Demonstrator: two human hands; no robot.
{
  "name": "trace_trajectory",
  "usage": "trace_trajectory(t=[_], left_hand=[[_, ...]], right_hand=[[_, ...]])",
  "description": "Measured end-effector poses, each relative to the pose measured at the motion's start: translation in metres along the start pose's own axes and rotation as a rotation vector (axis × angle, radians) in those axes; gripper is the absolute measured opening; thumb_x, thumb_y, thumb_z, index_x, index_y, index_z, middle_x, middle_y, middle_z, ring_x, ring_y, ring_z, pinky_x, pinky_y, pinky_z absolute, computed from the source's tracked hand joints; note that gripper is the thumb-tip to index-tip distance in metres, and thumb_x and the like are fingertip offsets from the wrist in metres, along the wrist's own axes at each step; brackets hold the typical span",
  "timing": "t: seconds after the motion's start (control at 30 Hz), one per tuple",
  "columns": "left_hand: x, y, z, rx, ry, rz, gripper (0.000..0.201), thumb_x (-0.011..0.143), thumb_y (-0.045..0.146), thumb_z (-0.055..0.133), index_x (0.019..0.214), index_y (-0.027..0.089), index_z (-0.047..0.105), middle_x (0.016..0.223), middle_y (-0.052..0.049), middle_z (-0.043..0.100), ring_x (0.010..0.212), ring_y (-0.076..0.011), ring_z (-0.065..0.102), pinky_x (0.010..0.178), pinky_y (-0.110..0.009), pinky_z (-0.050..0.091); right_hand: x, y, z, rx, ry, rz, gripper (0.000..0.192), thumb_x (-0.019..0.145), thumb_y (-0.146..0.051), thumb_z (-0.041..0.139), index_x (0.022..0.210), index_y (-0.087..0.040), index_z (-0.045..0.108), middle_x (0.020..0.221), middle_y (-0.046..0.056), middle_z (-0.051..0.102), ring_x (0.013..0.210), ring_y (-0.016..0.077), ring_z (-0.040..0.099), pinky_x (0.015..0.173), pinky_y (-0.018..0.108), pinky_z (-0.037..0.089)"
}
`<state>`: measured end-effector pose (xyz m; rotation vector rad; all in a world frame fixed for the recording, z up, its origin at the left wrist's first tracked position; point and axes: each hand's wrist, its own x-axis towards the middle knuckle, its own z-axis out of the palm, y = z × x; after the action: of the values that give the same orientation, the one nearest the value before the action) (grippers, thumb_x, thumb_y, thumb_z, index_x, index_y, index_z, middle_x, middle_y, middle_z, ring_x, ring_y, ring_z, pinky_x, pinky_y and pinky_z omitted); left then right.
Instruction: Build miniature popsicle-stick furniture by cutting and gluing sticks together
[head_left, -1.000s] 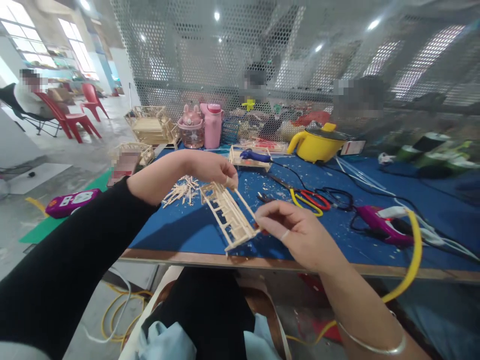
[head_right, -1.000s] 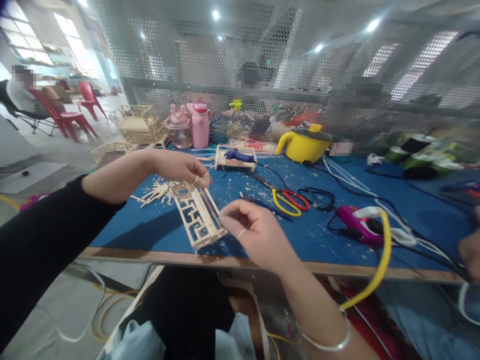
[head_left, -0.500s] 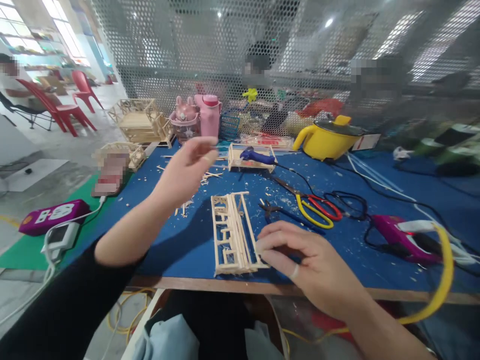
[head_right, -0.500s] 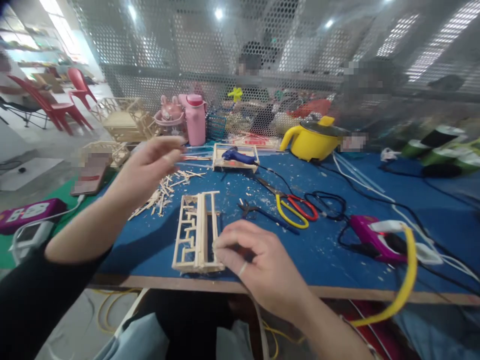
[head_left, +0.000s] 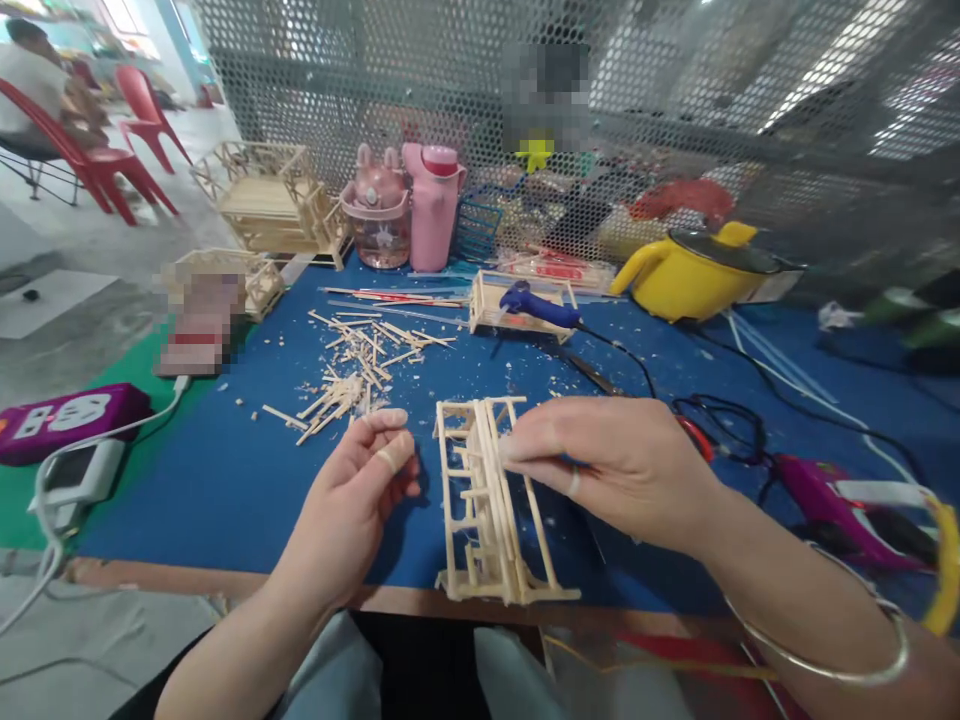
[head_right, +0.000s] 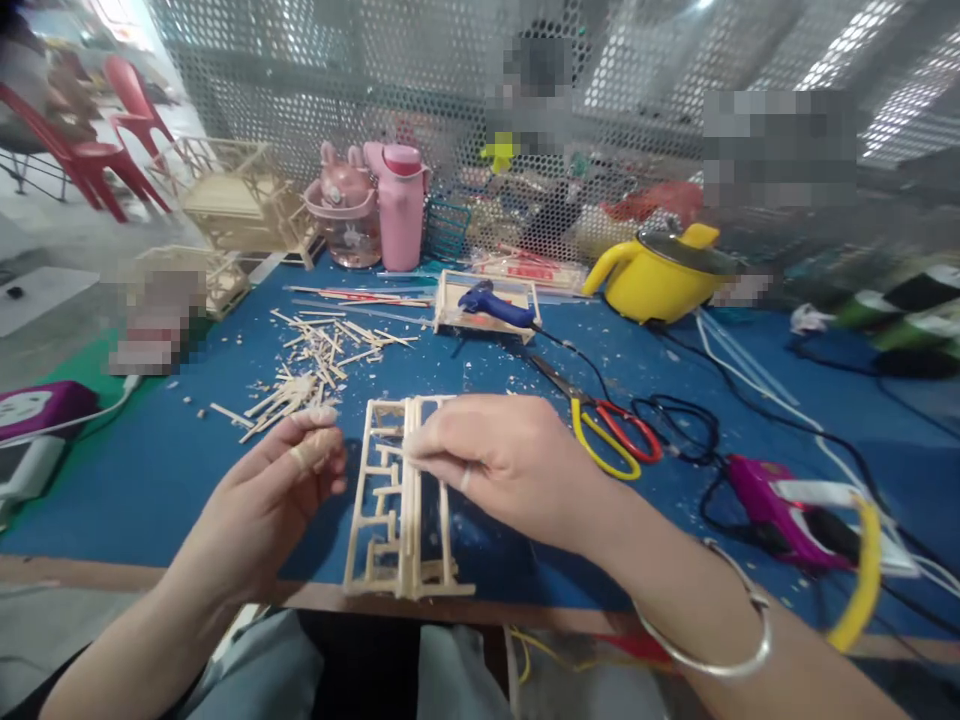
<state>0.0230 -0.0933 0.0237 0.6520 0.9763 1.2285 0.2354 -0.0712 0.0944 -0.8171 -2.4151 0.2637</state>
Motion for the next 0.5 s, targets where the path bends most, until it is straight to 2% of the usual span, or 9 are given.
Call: trace_trajectory(t=[0.1, 0.17, 0.23, 0.3, 0.4, 0.5], left_hand=[[-0.005, 0.009, 0.003, 0.093, 0.043, 0.208, 0.019, 0.084, 0.027, 0.067, 0.099, 0.022, 0.057, 0.071, 0.005, 0.057, 0.062, -0.0048, 0.05, 0.059, -0.014, 0.042], [-0.009, 0.018, 0.008, 0.145, 0.001, 0.254, 0.025, 0.083, 0.025, 0.068, 0.104, 0.023, 0.056, 0.077, 0.003, 0.063, 0.063, -0.0054, 0.053, 0.06, -0.015, 0.043], [-0.008, 0.028, 0.015, 0.14, -0.084, 0.196, 0.036, 0.081, 0.023, 0.07, 0.113, 0.023, 0.053, 0.083, 0.0, 0.068, 0.067, -0.0074, 0.059, 0.064, -0.017, 0.045], [-0.003, 0.035, 0.02, 0.102, -0.184, 0.149, 0.039, 0.08, 0.022, 0.071, 0.115, 0.022, 0.053, 0.08, -0.001, 0.07, 0.07, -0.0096, 0.063, 0.068, -0.019, 0.048], [0.008, 0.041, 0.02, 0.043, -0.312, 0.102, 0.038, 0.08, 0.022, 0.072, 0.113, 0.021, 0.054, 0.075, 0.0, 0.07, 0.071, -0.0108, 0.065, 0.071, -0.021, 0.049], [0.018, 0.043, 0.019, 0.013, -0.38, 0.051, 0.034, 0.081, 0.019, 0.069, 0.111, 0.019, 0.055, 0.074, 0.0, 0.07, 0.07, -0.0108, 0.065, 0.07, -0.021, 0.049]], right_hand=[[0.008, 0.0, -0.001, -0.014, -0.003, -0.056, 0.011, 0.089, -0.019, 0.06, 0.084, -0.021, 0.069, 0.079, -0.001, 0.074, 0.073, 0.0093, 0.069, 0.068, 0.018, 0.053], [0.014, -0.004, -0.002, -0.011, 0.013, -0.068, 0.012, 0.09, -0.018, 0.059, 0.085, -0.022, 0.069, 0.081, -0.002, 0.075, 0.077, 0.0093, 0.07, 0.071, 0.018, 0.054], [0.021, -0.007, -0.001, 0.001, 0.023, -0.1, 0.012, 0.09, -0.017, 0.059, 0.087, -0.022, 0.068, 0.084, -0.002, 0.075, 0.083, 0.009, 0.07, 0.075, 0.018, 0.054], [0.028, -0.007, 0.001, 0.001, 0.041, -0.132, 0.009, 0.089, -0.017, 0.061, 0.088, -0.021, 0.069, 0.086, 0.0, 0.074, 0.085, 0.0088, 0.069, 0.075, 0.018, 0.053], [0.038, -0.003, 0.008, -0.012, 0.077, -0.148, 0.007, 0.087, -0.018, 0.063, 0.085, -0.021, 0.069, 0.088, 0.001, 0.071, 0.082, 0.0085, 0.066, 0.07, 0.019, 0.052], [0.042, 0.0, 0.013, -0.003, 0.135, -0.145, 0.006, 0.086, -0.018, 0.065, 0.083, -0.02, 0.069, 0.085, 0.002, 0.066, 0.082, 0.0093, 0.064, 0.069, 0.02, 0.051]])
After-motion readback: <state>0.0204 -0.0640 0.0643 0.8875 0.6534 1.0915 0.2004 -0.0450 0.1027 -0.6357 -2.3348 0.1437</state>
